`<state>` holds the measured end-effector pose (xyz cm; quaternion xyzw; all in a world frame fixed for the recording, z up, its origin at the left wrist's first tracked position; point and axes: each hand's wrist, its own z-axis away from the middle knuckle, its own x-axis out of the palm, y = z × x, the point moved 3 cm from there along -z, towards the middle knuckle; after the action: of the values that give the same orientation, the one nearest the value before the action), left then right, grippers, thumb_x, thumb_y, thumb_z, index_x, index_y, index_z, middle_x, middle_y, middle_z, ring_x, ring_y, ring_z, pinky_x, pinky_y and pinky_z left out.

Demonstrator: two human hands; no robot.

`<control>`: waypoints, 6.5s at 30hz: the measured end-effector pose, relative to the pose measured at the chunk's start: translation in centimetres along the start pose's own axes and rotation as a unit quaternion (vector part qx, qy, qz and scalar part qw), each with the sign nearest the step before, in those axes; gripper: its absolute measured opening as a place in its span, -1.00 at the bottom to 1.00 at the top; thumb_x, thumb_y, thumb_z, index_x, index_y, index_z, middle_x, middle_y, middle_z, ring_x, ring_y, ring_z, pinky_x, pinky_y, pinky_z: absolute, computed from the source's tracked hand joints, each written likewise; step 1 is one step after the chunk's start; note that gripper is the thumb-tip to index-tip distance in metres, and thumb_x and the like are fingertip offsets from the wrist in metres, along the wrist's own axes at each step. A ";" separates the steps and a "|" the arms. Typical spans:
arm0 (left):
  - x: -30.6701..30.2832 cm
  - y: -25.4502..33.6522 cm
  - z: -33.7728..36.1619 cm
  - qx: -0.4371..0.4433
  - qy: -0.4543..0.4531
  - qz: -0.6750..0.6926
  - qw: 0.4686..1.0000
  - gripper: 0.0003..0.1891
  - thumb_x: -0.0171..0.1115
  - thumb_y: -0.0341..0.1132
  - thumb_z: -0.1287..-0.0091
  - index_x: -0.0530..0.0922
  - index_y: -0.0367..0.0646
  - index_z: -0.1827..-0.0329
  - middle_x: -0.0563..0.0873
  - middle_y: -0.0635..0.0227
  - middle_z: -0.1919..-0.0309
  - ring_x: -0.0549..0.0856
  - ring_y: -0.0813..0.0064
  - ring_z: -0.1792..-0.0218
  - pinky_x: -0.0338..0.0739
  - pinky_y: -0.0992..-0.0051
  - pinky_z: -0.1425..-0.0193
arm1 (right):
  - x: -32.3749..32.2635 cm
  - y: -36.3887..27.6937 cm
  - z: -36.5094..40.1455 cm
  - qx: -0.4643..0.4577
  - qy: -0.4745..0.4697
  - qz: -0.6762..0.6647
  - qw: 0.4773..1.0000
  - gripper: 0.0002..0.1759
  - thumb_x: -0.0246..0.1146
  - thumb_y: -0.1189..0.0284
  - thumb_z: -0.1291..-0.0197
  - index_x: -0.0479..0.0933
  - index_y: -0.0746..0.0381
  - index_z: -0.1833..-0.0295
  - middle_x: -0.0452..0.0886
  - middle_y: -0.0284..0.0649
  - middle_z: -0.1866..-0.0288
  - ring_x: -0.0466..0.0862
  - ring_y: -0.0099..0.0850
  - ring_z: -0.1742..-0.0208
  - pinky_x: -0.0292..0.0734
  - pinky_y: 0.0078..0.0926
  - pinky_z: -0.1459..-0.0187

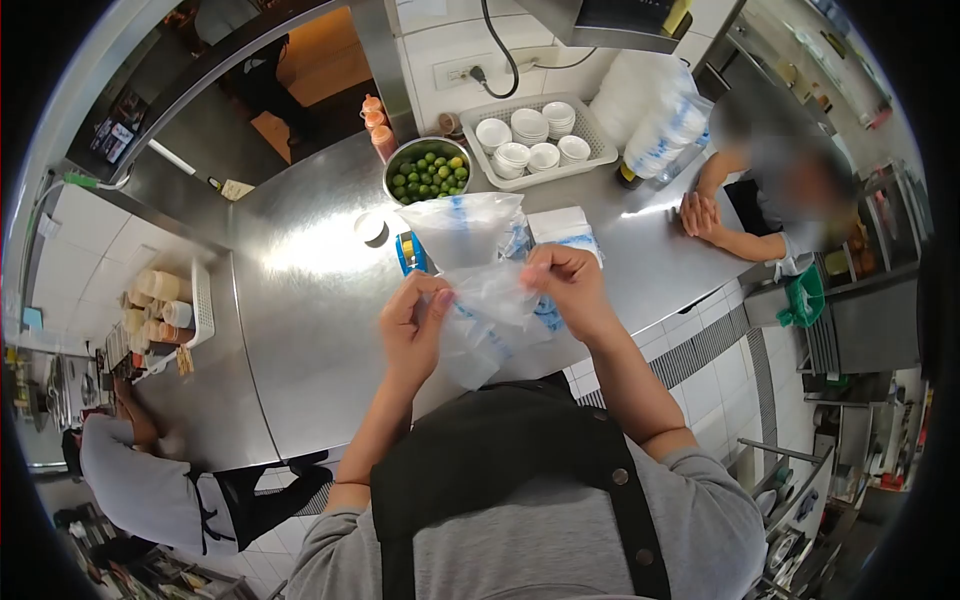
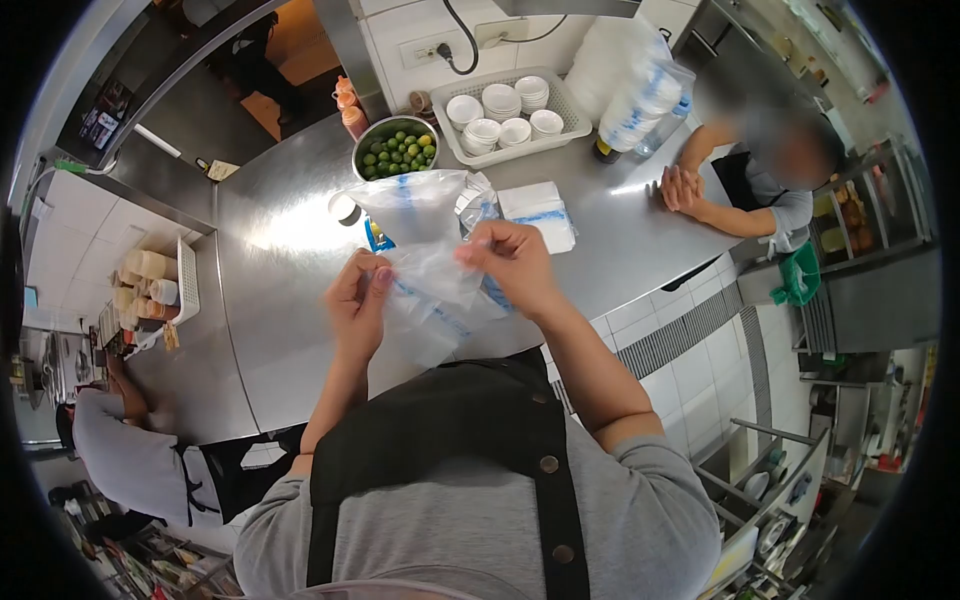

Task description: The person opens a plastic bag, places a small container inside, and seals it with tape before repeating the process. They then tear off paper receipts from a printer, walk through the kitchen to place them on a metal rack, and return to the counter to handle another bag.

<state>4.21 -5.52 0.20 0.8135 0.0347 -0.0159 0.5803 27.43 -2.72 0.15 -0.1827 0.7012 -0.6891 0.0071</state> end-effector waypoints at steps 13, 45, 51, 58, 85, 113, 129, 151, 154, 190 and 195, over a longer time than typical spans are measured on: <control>-1.9 1.1 -0.2 0.077 -0.051 0.101 0.991 -0.69 0.33 -0.67 -0.27 0.37 -0.24 0.52 0.62 0.26 0.48 0.71 0.45 0.35 0.48 0.54 0.33 | -1.1 -4.4 -1.5 -0.069 0.105 0.058 0.990 -0.75 0.53 0.69 -0.06 0.57 0.23 0.31 0.64 -0.41 0.34 0.60 -0.67 0.29 0.51 -0.71 0.26; 0.3 4.1 -2.0 0.182 -0.138 -0.185 0.956 -0.86 0.53 -0.39 -0.21 0.68 -0.16 0.33 0.68 0.36 0.56 0.65 0.48 0.60 0.48 0.48 0.52 | 0.3 -5.8 -0.4 -0.195 -0.085 0.352 0.912 -0.64 0.57 0.47 -0.06 0.44 0.21 0.46 0.44 -0.35 0.55 0.38 -0.38 0.45 0.35 -0.39 0.15; -0.7 4.0 -2.2 0.171 -0.143 -0.240 0.945 -0.84 0.56 -0.38 -0.16 0.69 -0.16 0.37 0.72 0.33 0.53 0.63 0.43 0.59 0.49 0.46 0.49 | 3.2 -7.3 -0.3 -0.238 -0.080 0.285 0.925 -0.65 0.59 0.48 0.00 0.66 0.18 0.08 0.67 -0.26 0.18 0.62 -0.32 0.09 0.46 -0.36 -0.08; 1.5 4.1 -2.4 0.261 -0.141 -0.262 0.918 -0.83 0.57 -0.37 -0.08 0.73 -0.07 0.31 0.68 0.46 0.55 0.61 0.45 0.49 0.48 0.42 0.50 | 5.4 -5.0 -1.2 -0.140 -0.160 0.346 0.914 -0.54 0.58 0.49 -0.01 0.70 0.14 -0.09 0.73 -0.31 0.20 0.63 -0.40 0.18 0.43 -0.35 -0.16; -0.8 0.5 -9.5 0.015 0.034 -0.111 0.993 -0.93 0.27 -0.56 -0.39 0.69 -0.26 0.17 0.64 0.32 0.25 0.59 0.58 0.44 0.51 0.57 0.29 | 1.5 -1.5 -7.1 -0.057 0.129 0.172 0.975 -0.95 0.28 0.54 -0.41 0.58 0.28 0.17 0.58 -0.34 0.25 0.41 -0.73 0.44 0.30 -0.72 0.42; -0.5 -15.2 -4.9 0.020 -0.058 -0.301 0.952 -0.70 0.18 -0.36 -0.32 0.65 -0.30 -0.05 0.71 0.13 0.01 0.69 0.20 0.07 0.55 0.32 -0.01 | -2.5 15.8 -6.8 -0.126 0.171 0.317 0.924 -0.70 0.09 0.68 -0.27 0.47 0.34 -0.11 0.55 0.02 0.08 0.61 0.00 0.03 0.48 -0.10 -0.04; 1.4 -7.9 -5.8 0.092 0.111 -0.023 0.989 -0.33 0.39 0.20 -0.29 0.60 -0.39 0.02 0.74 0.17 0.30 0.76 0.40 0.28 0.61 0.44 0.18 | 3.2 13.1 -6.4 -0.140 0.100 0.074 0.982 0.02 0.73 0.12 0.15 0.39 0.38 -0.33 0.63 -0.06 -0.19 0.68 -0.25 -0.15 0.60 -0.26 -0.16; 1.3 -16.9 -2.0 0.058 0.035 -0.156 0.985 -0.50 0.10 0.04 -0.56 0.56 -0.26 -0.20 0.75 -0.02 0.11 0.77 -0.02 0.13 0.62 0.27 0.04 | 0.5 17.1 -5.9 -0.130 0.046 0.332 0.933 0.04 0.59 0.09 -0.04 0.19 0.39 -0.45 0.47 0.10 -0.31 0.53 0.00 -0.31 0.44 -0.15 -0.30; 0.6 -16.9 -0.7 -0.049 -0.008 -0.187 0.981 -0.75 0.15 -0.25 -0.55 0.61 -0.23 -0.09 0.75 0.01 0.16 0.75 -0.04 0.15 0.61 0.23 0.07 | -1.3 17.0 -5.4 -0.139 0.051 0.368 0.918 -0.03 0.53 0.16 -0.13 0.20 0.43 -0.46 0.38 0.17 -0.39 0.46 0.12 -0.35 0.39 -0.10 -0.33; 3.5 3.1 -1.0 0.222 -0.020 -0.131 0.966 -0.89 0.13 -0.50 -0.49 0.59 -0.31 0.03 0.74 0.14 0.19 0.64 0.41 0.33 0.57 0.47 0.18 | 1.8 -2.9 1.8 0.032 0.019 0.123 0.992 -0.83 0.28 0.46 -0.42 0.69 0.36 0.13 0.73 -0.32 0.25 0.64 -0.61 0.21 0.55 -0.62 0.10; 3.3 5.4 -0.9 0.266 -0.105 -0.260 0.922 -0.80 0.52 -0.38 -0.12 0.67 -0.16 0.25 0.68 0.21 -0.10 0.61 0.14 -0.08 0.55 0.25 -0.18 | 1.6 -2.5 1.3 0.008 0.047 0.102 0.994 -0.88 0.32 0.49 -0.38 0.69 0.34 0.15 0.74 -0.32 0.27 0.65 -0.64 0.25 0.57 -0.64 0.14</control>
<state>7.92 -6.33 5.35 0.8940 0.1786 -0.2602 0.3181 26.87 -4.32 2.94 -0.0774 0.7102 -0.6982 0.0463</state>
